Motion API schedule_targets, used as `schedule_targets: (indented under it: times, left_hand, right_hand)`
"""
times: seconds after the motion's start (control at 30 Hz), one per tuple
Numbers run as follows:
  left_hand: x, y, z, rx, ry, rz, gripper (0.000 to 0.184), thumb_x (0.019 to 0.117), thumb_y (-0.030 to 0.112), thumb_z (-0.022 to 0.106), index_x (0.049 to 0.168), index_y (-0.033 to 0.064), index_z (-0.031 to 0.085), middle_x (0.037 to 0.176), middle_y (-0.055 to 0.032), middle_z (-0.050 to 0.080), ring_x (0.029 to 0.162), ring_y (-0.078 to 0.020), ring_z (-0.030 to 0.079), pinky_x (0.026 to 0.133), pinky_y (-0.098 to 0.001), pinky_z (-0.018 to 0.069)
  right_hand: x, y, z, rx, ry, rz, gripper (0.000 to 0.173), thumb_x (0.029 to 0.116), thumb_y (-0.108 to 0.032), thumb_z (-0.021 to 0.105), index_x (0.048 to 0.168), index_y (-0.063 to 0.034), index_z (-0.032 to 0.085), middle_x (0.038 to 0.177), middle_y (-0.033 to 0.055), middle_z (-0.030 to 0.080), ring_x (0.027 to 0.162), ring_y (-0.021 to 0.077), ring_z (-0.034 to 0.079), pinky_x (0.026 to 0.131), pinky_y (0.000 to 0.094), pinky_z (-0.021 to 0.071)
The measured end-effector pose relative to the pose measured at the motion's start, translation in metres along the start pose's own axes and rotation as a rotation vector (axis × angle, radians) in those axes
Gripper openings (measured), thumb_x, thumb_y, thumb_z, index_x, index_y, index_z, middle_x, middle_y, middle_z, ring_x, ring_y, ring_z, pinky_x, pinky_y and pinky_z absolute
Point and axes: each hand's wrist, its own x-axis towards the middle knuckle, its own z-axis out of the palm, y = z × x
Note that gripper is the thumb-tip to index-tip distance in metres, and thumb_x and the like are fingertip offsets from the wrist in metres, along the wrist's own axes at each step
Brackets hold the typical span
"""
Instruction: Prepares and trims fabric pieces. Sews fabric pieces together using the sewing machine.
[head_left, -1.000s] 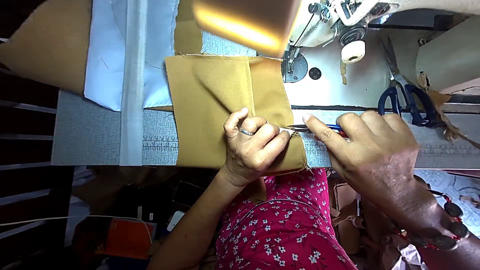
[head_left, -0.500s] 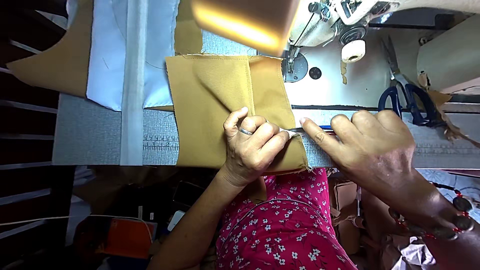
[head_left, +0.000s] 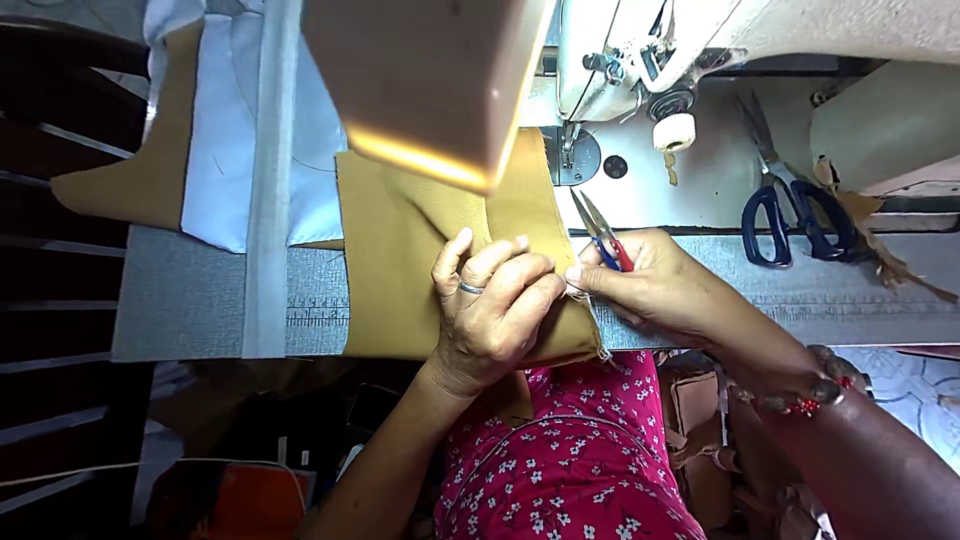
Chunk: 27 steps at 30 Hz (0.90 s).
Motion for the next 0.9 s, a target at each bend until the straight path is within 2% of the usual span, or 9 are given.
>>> schedule_targets:
  times: [0.03,0.1,0.23,0.47,0.6,0.67,0.73,0.8,0.9]
  left_hand:
    - [0.0,-0.001,-0.003,-0.011,-0.022,0.015,0.008,0.0975,0.01,0.064,0.092,0.0119,0.069,0.096,-0.0045,0.072,0.116,-0.0204,0.063,0.119,-0.0514,0.0243]
    - [0.0,-0.003,-0.009,-0.022,-0.059,0.048,0.01,0.0978,0.006,0.061,0.091,0.0093,0.067,0.087,-0.0049,0.069,0.107,-0.0192,0.065,0.12,-0.0503,0.023]
    - [0.001,-0.008,-0.017,0.004,-0.101,0.078,0.009,0.0972,0.004,0.06,0.091,0.0071,0.066,0.084,-0.0065,0.065,0.099,-0.0204,0.065,0.118,-0.0485,0.027]
    - [0.005,-0.005,-0.011,-0.034,-0.151,0.055,0.011,0.0969,0.004,0.059,0.09,0.0063,0.067,0.082,-0.0086,0.064,0.091,-0.0231,0.063,0.113,-0.0481,0.0305]
    - [0.008,-0.002,0.0,-0.134,-0.111,-0.01,0.008,0.0939,0.011,0.068,0.088,0.0071,0.072,0.076,-0.0077,0.061,0.082,-0.0226,0.06,0.104,-0.0466,0.0348]
    - [0.007,-0.003,0.004,-0.123,-0.08,0.004,0.007,0.0921,0.007,0.068,0.088,0.009,0.074,0.076,-0.007,0.059,0.083,-0.022,0.058,0.104,-0.0465,0.0343]
    - [0.004,-0.003,0.007,-0.113,-0.064,0.027,0.007,0.0921,0.007,0.069,0.089,0.01,0.074,0.077,-0.0063,0.058,0.084,-0.0215,0.057,0.106,-0.0466,0.0327]
    - [0.002,-0.003,0.008,-0.111,-0.048,0.044,0.006,0.0924,0.007,0.069,0.09,0.0099,0.074,0.077,-0.0063,0.058,0.085,-0.0215,0.057,0.106,-0.0467,0.0324]
    - [0.0,-0.002,0.008,-0.101,-0.031,0.063,0.006,0.093,0.008,0.069,0.091,0.01,0.074,0.077,-0.0056,0.058,0.086,-0.0212,0.056,0.107,-0.0458,0.0314]
  right_hand:
    - [0.001,-0.001,0.002,-0.012,0.03,-0.055,0.022,0.1,-0.013,0.063,0.078,-0.0096,0.063,0.05,-0.0027,0.045,0.036,0.0002,0.033,0.034,0.014,0.0255]
    - [0.002,-0.001,0.008,-0.238,0.179,-0.224,0.015,0.0982,-0.011,0.063,0.083,-0.0095,0.064,0.056,-0.0024,0.048,0.043,0.0008,0.038,0.039,0.0146,0.0279]
    - [0.012,0.006,0.017,-0.521,0.372,-0.458,0.006,0.0931,-0.009,0.065,0.091,-0.0049,0.068,0.066,0.0011,0.057,0.054,0.0032,0.047,0.048,0.0169,0.0359]
    - [0.013,0.016,0.014,-0.409,0.391,-0.396,0.01,0.0979,-0.011,0.062,0.09,-0.0068,0.063,0.065,-0.0011,0.052,0.05,-0.0002,0.041,0.045,0.0129,0.0305]
    - [0.004,0.015,0.008,-0.382,0.328,-0.321,0.011,0.0991,-0.016,0.062,0.089,-0.0104,0.064,0.063,-0.0029,0.052,0.048,0.0005,0.043,0.042,0.0146,0.0313]
    - [-0.002,0.014,0.0,-0.563,0.331,-0.337,0.015,0.0945,-0.021,0.068,0.105,-0.0111,0.069,0.078,-0.0005,0.065,0.062,0.0054,0.057,0.052,0.023,0.0436]
    - [-0.014,0.011,-0.012,-0.726,0.306,-0.373,0.046,0.0946,-0.037,0.065,0.133,-0.0127,0.065,0.104,0.0043,0.071,0.083,0.013,0.065,0.067,0.0319,0.0529]
    - [-0.027,0.009,-0.019,-0.873,0.338,-0.461,0.047,0.0989,-0.043,0.059,0.137,-0.0153,0.066,0.094,0.0045,0.063,0.079,0.016,0.059,0.064,0.0314,0.0473]
    - [-0.041,0.007,-0.021,-1.142,0.435,-0.591,0.033,0.1032,-0.029,0.055,0.128,-0.0177,0.074,0.079,0.0114,0.058,0.071,0.0277,0.057,0.06,0.0389,0.0412]
